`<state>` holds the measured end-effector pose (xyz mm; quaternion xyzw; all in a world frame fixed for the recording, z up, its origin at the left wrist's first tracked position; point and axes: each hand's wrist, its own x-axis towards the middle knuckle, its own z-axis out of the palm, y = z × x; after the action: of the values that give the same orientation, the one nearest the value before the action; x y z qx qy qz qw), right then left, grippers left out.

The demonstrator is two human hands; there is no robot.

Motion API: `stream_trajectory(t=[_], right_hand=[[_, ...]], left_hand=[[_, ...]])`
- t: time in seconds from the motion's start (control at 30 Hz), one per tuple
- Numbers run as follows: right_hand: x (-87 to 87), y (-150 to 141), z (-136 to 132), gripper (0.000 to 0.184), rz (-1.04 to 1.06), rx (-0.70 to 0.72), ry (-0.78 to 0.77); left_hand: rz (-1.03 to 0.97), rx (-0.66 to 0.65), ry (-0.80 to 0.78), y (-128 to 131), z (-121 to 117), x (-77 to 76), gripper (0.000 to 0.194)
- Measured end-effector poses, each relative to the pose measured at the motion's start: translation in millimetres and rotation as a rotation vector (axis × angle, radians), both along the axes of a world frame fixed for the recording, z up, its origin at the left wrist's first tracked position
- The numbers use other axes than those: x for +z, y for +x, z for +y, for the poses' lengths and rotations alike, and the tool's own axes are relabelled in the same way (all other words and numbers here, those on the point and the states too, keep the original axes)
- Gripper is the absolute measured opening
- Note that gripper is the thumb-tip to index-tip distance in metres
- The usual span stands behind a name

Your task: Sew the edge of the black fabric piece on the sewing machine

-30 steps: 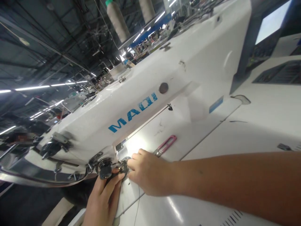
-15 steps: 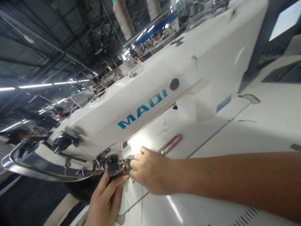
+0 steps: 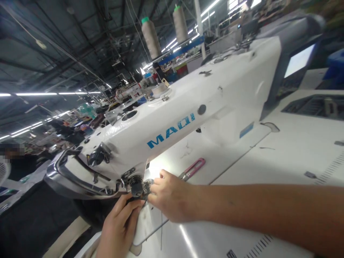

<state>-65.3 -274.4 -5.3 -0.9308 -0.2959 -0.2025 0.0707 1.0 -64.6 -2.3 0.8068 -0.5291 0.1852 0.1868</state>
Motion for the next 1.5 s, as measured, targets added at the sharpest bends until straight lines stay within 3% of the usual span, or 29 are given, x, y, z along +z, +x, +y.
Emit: stream_trajectory(t=[0.43, 1.5], right_hand=[[11.0, -4, 1, 0.02, 0.12, -0.015, -0.021], [7.4, -3, 0, 0.018, 0.113, -0.019, -0.022]], left_hand=[[0.036, 0.018, -0.058, -3, -8, 3.3, 0.021], [0.006, 0.09, -0.168, -2, -13, -0.4, 0.021]])
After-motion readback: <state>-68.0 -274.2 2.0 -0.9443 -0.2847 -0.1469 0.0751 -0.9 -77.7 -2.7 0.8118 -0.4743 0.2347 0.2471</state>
